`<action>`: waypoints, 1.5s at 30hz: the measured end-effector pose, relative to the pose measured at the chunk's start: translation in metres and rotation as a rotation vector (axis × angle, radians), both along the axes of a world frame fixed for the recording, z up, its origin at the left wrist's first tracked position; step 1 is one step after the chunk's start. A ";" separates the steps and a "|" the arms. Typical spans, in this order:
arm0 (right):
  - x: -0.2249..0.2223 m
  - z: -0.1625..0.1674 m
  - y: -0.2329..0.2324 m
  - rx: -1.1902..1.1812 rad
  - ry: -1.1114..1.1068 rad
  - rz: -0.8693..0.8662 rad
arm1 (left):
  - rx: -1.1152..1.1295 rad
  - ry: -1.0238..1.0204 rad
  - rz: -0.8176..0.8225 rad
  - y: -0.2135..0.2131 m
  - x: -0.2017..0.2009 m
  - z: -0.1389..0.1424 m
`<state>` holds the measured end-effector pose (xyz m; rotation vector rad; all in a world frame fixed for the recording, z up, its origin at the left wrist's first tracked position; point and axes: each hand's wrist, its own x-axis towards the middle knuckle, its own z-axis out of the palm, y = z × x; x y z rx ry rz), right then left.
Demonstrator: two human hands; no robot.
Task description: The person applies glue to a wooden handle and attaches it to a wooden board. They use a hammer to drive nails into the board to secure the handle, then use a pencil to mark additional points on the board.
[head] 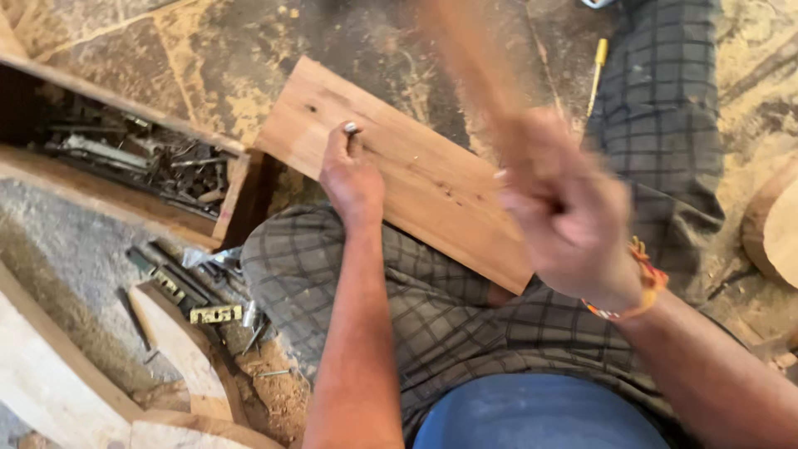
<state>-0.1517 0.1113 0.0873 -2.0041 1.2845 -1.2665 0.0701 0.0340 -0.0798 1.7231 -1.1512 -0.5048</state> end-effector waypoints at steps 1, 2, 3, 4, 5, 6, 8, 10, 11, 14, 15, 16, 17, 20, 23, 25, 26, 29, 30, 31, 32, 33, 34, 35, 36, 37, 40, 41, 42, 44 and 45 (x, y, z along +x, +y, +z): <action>0.001 -0.002 0.001 -0.030 -0.077 -0.054 | -0.001 -0.040 0.002 0.001 0.001 -0.001; 0.004 -0.005 0.000 0.028 -0.190 -0.051 | 0.009 -0.011 0.016 0.003 0.002 -0.001; 0.008 -0.010 -0.003 0.076 -0.306 -0.053 | 0.007 0.014 0.022 0.004 0.003 -0.001; 0.008 -0.011 -0.005 0.160 -0.132 -0.029 | 0.003 0.040 0.024 0.005 0.003 0.001; 0.010 -0.013 -0.007 0.229 0.050 0.005 | 0.028 0.059 0.024 0.006 0.002 0.002; 0.008 -0.012 -0.009 0.328 0.524 0.059 | 0.048 0.079 0.020 0.006 0.002 0.003; 0.004 -0.010 -0.011 0.247 0.809 0.110 | 0.064 0.095 0.030 0.003 0.002 0.005; -0.006 -0.005 -0.006 -0.074 0.424 0.136 | 0.094 0.089 0.063 0.000 0.005 0.005; -0.009 -0.005 -0.006 0.050 0.341 0.084 | -0.039 0.172 0.079 -0.003 0.008 0.004; -0.032 -0.010 -0.003 0.441 0.116 -0.083 | -0.247 0.373 0.178 -0.005 0.015 0.001; -0.038 -0.016 -0.006 0.564 0.027 -0.132 | -0.211 0.376 0.259 -0.004 0.019 0.000; -0.046 -0.023 -0.004 0.697 -0.058 -0.181 | -0.161 0.383 0.343 -0.002 0.021 -0.001; -0.057 -0.031 -0.001 0.760 -0.131 -0.190 | -0.197 0.430 0.342 0.000 0.022 -0.002; -0.080 -0.061 -0.009 0.926 -0.340 -0.212 | -0.265 0.496 0.351 0.001 0.028 -0.004; -0.096 -0.087 -0.017 1.091 -0.403 -0.237 | -0.221 0.516 0.401 -0.005 0.032 -0.007; -0.101 -0.098 -0.027 1.142 -0.376 -0.255 | -0.283 0.622 0.396 -0.011 0.034 -0.011; -0.101 -0.101 -0.031 1.146 -0.348 -0.274 | -0.211 0.567 0.414 -0.013 0.034 -0.012; -0.097 -0.100 -0.035 0.835 0.104 -0.351 | -0.073 0.460 0.434 -0.017 0.034 -0.016; -0.093 -0.099 -0.034 0.492 0.479 -0.357 | -0.088 0.458 0.430 -0.018 0.033 -0.016; -0.087 -0.097 -0.031 0.130 0.834 -0.341 | -0.103 0.455 0.426 -0.018 0.032 -0.016; -0.081 -0.096 -0.031 0.245 0.794 -0.309 | -0.091 0.466 0.443 -0.018 0.032 -0.015; -0.074 -0.096 -0.029 0.361 0.751 -0.274 | -0.076 0.477 0.461 -0.018 0.031 -0.014; -0.065 -0.096 -0.030 0.476 0.706 -0.237 | -0.063 0.488 0.481 -0.018 0.031 -0.014; -0.053 -0.099 -0.034 0.586 0.705 -0.150 | -0.053 0.525 0.493 -0.019 0.031 -0.013; -0.042 -0.102 -0.039 0.696 0.701 -0.065 | -0.042 0.563 0.503 -0.019 0.032 -0.013; -0.034 -0.102 -0.043 0.805 0.697 0.019 | -0.032 0.603 0.514 -0.020 0.034 -0.014; -0.014 -0.093 -0.052 0.831 0.436 0.050 | -0.117 0.807 0.576 -0.025 0.046 -0.020; -0.011 -0.085 -0.049 0.851 0.378 0.045 | -0.126 0.897 0.605 -0.026 0.051 -0.022; -0.007 -0.075 -0.045 0.867 0.319 0.038 | -0.138 0.988 0.630 -0.028 0.056 -0.025; 0.001 -0.051 -0.039 0.889 0.324 -0.037 | -0.207 1.139 0.613 -0.032 0.064 -0.030; 0.002 -0.035 -0.027 0.910 0.393 -0.102 | -0.250 1.196 0.584 -0.033 0.065 -0.031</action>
